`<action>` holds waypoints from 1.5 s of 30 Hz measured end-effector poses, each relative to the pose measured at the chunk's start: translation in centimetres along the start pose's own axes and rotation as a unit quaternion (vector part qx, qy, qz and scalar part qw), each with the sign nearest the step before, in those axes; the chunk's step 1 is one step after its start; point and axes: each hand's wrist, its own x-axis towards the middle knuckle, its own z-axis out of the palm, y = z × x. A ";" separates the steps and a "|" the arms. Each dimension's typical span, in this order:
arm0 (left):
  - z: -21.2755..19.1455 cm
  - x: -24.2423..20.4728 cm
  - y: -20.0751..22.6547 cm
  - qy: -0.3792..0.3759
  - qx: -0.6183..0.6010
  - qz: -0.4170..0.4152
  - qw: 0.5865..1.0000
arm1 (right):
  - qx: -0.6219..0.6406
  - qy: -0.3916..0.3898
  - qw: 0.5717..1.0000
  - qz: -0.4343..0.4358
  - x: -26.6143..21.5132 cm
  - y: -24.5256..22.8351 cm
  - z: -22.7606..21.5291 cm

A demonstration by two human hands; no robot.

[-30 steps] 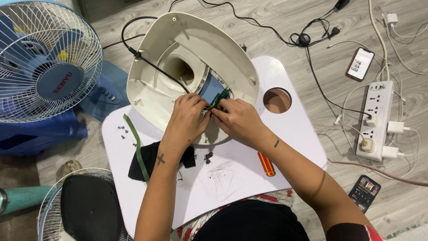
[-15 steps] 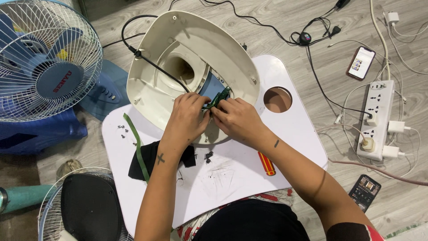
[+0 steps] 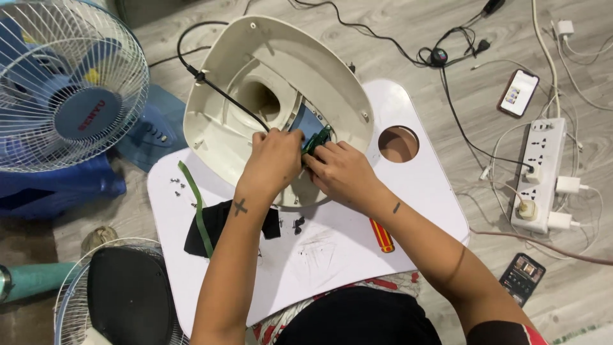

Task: Repairing the internal electronics of an appliance by manipulating wires and a circuit board.

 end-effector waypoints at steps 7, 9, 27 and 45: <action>-2.8 1.8 1.1 -0.062 -0.067 -0.058 0.994 | 0.007 0.011 1.000 -0.004 0.2 0.0 -0.6; -3.3 1.8 1.3 -0.050 -0.068 -0.062 0.994 | 0.011 0.004 1.000 -0.002 0.3 0.0 -0.9; -3.4 -1.8 1.9 0.170 -0.220 0.035 0.960 | 0.079 0.096 0.990 0.072 0.4 -0.4 -0.6; -2.0 -3.6 4.1 0.218 -0.088 0.038 0.971 | 0.092 0.097 0.984 0.116 0.4 -0.7 -0.9</action>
